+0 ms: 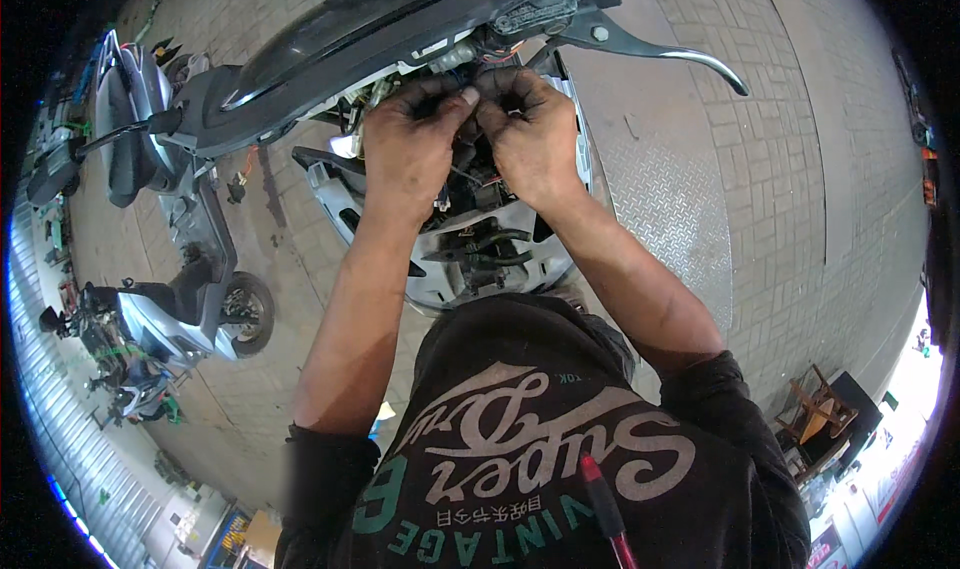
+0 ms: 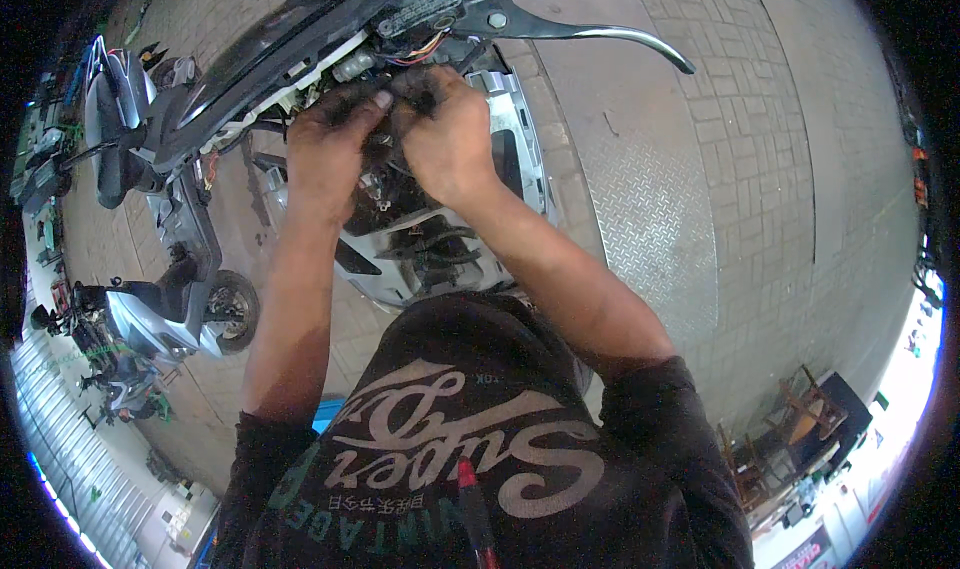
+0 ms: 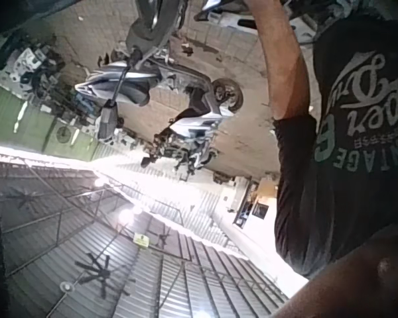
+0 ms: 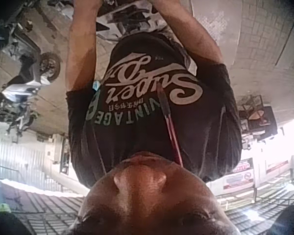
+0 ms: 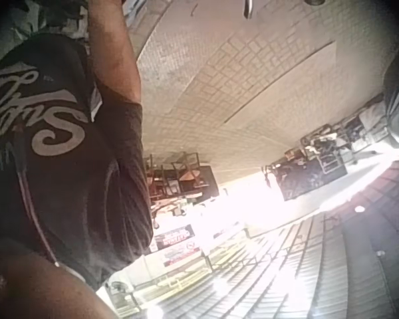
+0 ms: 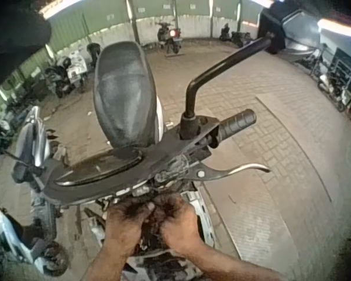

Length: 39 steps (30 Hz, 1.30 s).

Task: The person repairs electrical wiring on a motorcycle by stripping wire insulation with pliers, connecting wires by hand, and securing the connections with electrical tape.

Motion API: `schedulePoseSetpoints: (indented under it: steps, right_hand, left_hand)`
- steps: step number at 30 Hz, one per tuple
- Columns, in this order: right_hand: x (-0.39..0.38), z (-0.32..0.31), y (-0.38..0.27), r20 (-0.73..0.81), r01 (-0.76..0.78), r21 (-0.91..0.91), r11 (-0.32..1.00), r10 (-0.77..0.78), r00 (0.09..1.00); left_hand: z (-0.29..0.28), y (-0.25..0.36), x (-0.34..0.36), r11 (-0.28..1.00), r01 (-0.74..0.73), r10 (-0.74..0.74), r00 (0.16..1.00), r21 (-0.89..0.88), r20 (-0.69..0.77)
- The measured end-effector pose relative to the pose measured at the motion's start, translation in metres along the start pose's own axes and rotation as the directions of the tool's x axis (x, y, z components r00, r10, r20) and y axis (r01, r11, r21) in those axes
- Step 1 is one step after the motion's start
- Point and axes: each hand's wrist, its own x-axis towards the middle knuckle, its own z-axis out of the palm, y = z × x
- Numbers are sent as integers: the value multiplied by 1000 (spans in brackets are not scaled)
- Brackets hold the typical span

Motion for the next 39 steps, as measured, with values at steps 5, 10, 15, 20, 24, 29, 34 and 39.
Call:
schedulePoseSetpoints:
  steps: [5,10,15,20,24,29,34,39]
  right_hand:
    - [1,2,2,-2,13,17,1000,-13,1000]
    - [-1,2,-9,22,-79,144,986,76,997]
    - [0,0,-17,98,-302,370,879,286,953]
    - [-1,-4,-19,167,-481,437,760,457,874]
    - [-2,-1,-11,88,-345,330,879,335,938]
    - [-2,1,-7,16,-127,156,980,126,992]
    - [-6,4,-4,-51,25,-75,997,-29,998]
    - [-6,4,-4,-53,180,-257,949,-200,978]
  left_hand:
    - [-4,-8,0,905,126,-112,992,-407,57]
    - [-9,-7,0,847,199,-153,979,-492,132]
    - [-8,-10,1,800,202,-130,978,-564,165]
    - [-11,-16,3,785,239,-131,966,-572,225]
    - [-11,-12,3,744,275,-154,958,-609,244]
    - [-9,-11,6,738,298,-192,953,-605,235]
    - [-7,-8,6,770,275,-184,960,-576,212]
    - [-1,-12,6,862,166,-128,986,-479,111]
